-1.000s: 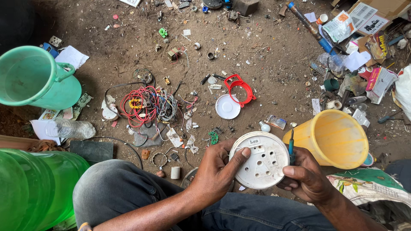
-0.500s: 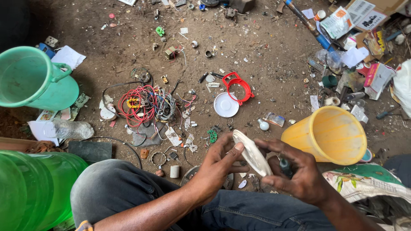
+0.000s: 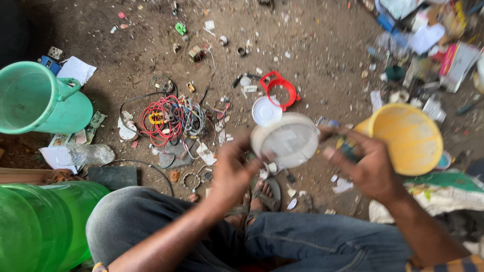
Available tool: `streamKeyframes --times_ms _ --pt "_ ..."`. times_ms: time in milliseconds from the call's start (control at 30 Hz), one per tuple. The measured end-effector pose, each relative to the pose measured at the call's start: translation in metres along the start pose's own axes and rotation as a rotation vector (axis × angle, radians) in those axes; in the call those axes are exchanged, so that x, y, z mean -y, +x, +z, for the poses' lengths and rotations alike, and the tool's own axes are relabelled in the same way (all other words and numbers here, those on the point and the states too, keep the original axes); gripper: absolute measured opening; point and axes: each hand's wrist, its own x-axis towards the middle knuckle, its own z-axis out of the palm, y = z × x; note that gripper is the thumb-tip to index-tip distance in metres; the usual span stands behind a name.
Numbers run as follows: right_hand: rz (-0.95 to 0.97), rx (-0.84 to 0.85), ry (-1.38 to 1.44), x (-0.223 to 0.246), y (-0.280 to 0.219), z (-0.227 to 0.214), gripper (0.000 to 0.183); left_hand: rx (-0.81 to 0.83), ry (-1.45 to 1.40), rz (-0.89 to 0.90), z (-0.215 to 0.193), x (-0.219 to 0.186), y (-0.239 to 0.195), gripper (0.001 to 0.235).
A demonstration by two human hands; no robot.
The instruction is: The person sits on the ground and uses a screwdriver to remove a green circuit board from a white plastic housing. They then use pliers to strip wires from the circuit board and place the components into a yellow bucket.
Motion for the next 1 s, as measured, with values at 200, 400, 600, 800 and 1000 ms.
streamKeyframes --times_ms 200,400,600,800,1000 --pt "-0.114 -0.264 0.042 0.034 -0.009 -0.027 0.034 -0.035 0.686 0.183 -0.083 -0.014 0.056 0.027" --pt "-0.319 -0.336 -0.131 0.048 -0.020 -0.035 0.024 0.281 0.921 -0.039 -0.110 0.032 0.166 0.023" --pt "-0.298 -0.376 -0.138 0.035 -0.022 -0.044 0.022 0.189 0.577 -0.434 -0.111 0.116 0.234 0.018" --pt "-0.237 -0.350 -0.091 0.015 -0.012 -0.048 0.023 -0.080 -0.035 -0.379 -0.046 0.219 0.241 0.034" --pt "0.082 -0.376 -0.005 -0.020 -0.009 -0.054 0.026 -0.244 0.412 0.133 -0.042 0.306 0.192 0.018"
